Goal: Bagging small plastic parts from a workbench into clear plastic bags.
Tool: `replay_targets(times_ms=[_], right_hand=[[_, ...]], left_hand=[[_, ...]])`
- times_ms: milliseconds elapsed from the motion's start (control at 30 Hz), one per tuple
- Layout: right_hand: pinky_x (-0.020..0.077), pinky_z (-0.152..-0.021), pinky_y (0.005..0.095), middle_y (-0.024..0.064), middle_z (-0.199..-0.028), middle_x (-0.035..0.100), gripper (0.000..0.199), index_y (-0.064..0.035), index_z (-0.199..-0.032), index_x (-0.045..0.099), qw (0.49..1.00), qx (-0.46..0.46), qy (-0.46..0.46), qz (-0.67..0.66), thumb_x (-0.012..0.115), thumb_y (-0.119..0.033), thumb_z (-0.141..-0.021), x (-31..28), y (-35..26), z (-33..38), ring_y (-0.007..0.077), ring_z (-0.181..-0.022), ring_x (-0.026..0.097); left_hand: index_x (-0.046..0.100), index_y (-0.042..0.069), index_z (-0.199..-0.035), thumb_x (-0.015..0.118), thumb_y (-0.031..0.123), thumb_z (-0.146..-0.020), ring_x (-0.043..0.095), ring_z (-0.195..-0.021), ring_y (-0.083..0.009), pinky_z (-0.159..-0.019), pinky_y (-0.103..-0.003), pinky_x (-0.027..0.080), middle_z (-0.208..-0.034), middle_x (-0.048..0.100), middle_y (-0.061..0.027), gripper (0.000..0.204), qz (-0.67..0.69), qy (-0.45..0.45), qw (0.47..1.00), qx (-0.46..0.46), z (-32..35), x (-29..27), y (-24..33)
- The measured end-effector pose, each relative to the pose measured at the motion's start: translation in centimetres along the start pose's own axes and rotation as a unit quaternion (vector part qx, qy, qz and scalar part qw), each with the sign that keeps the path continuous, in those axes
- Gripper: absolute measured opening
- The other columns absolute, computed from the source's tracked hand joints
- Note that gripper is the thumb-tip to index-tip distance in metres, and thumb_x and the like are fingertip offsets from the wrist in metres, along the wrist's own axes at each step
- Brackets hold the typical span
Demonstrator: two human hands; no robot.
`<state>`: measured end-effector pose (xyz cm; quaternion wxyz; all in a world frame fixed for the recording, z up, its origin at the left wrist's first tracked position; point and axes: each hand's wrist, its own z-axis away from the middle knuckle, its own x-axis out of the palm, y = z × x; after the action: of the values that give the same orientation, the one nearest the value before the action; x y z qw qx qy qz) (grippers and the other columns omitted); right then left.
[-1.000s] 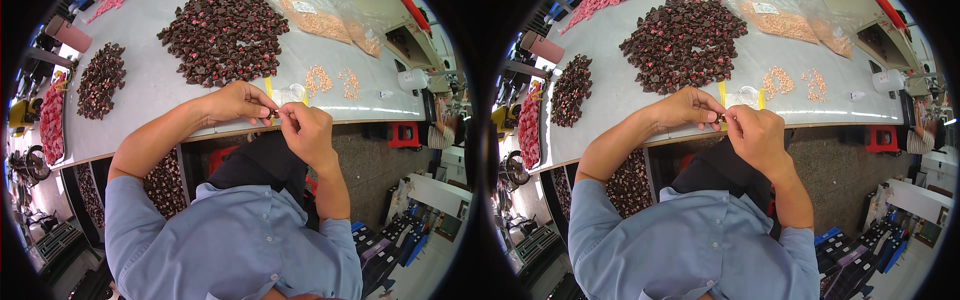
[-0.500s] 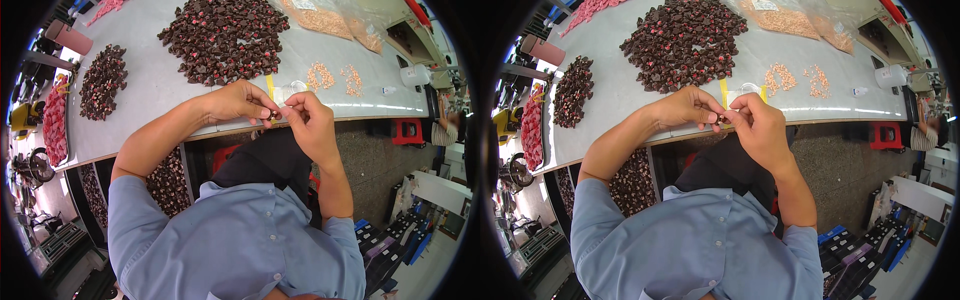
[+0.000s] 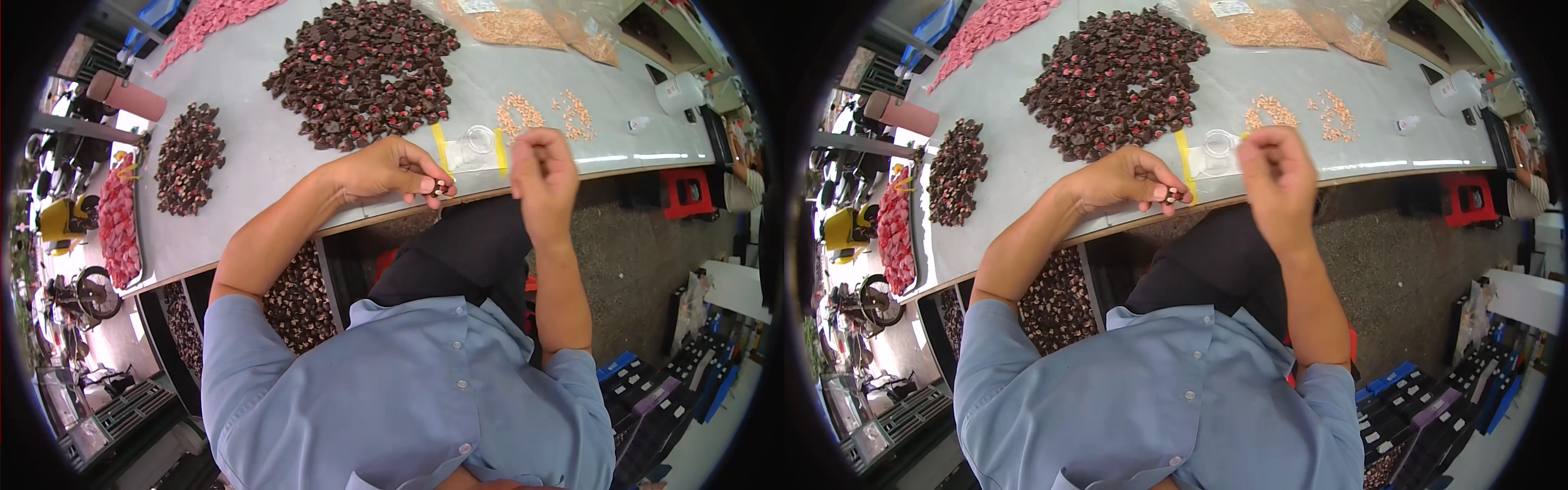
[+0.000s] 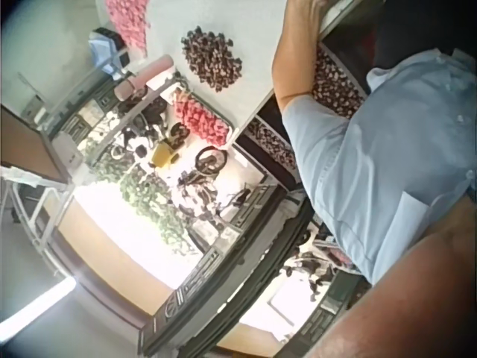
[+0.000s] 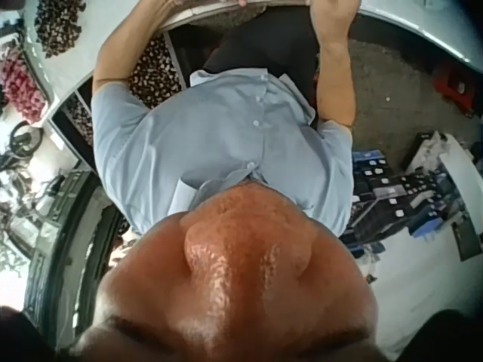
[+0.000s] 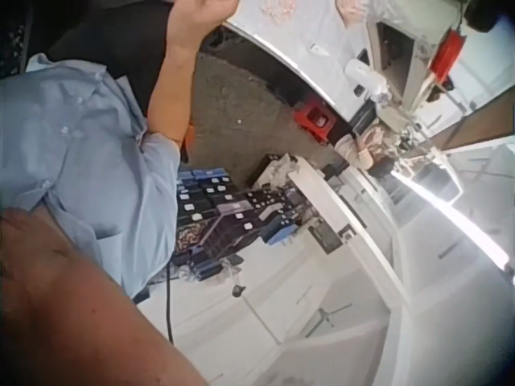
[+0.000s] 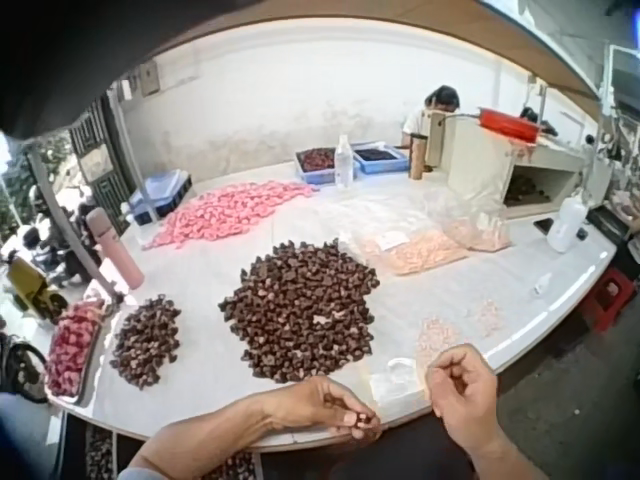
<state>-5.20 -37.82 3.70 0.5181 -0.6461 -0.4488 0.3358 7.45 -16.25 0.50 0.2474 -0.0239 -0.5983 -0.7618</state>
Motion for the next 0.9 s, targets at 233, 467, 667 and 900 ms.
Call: replay_targets(times_ms=[233, 467, 667, 900], right_hand=[[0.0319, -0.051, 0.0188, -0.0027, -0.072, 0.049, 0.008, -0.0034, -0.104, 0.057, 0.990, -0.062, 0.116, 0.051, 0.058, -0.010, -0.100, -4.8, 1.5, -0.2, 0.0033, -0.060, 0.041], [0.0312, -0.051, 0.0181, -0.0031, -0.075, 0.050, 0.011, -0.0028, -0.101, 0.058, 0.983, -0.073, 0.122, 0.115, 0.060, -0.014, -0.100, -7.2, 3.0, -0.7, 0.0023, -0.059, 0.041], [0.0310, -0.051, 0.0180, -0.0040, -0.075, 0.050, 0.011, -0.0034, -0.100, 0.058, 0.984, -0.066, 0.105, 0.127, 0.061, -0.014, -0.100, -7.4, 3.5, -1.0, 0.0016, -0.059, 0.040], [0.0375, -0.061, 0.0179, -0.0043, -0.082, 0.055, 0.007, -0.0023, -0.100, 0.059, 0.980, -0.084, 0.102, 0.152, 0.062, -0.008, -0.097, -6.9, 4.1, -0.5, 0.0018, -0.069, 0.046]], left_hand=[[0.066, -0.004, -0.110, 0.070, 0.013, -0.091, 0.070, -0.090, -0.0169, -0.071, -0.027, 0.052, -0.105, 0.071, -0.0111, 0.026, -0.080, 0.124, 0.986, 0.080, 2.6, 0.4, 3.2], [0.064, 0.007, -0.116, 0.070, 0.014, -0.081, 0.063, -0.096, -0.0305, -0.079, -0.043, 0.052, -0.094, 0.070, -0.0109, 0.036, -0.647, 0.602, 0.450, 0.130, 13.8, -8.0, 0.7], [0.064, 0.008, -0.120, 0.068, 0.011, -0.080, 0.059, -0.106, -0.0315, -0.088, -0.045, 0.050, -0.105, 0.069, -0.0119, 0.040, -0.691, 0.656, 0.299, -0.049, 20.6, -11.2, -0.9], [0.064, 0.003, -0.110, 0.074, 0.009, -0.082, 0.064, -0.086, -0.0238, -0.081, -0.037, 0.052, -0.110, 0.066, -0.0133, 0.031, -0.521, 0.469, 0.699, 0.138, 12.7, -9.2, 1.4]])
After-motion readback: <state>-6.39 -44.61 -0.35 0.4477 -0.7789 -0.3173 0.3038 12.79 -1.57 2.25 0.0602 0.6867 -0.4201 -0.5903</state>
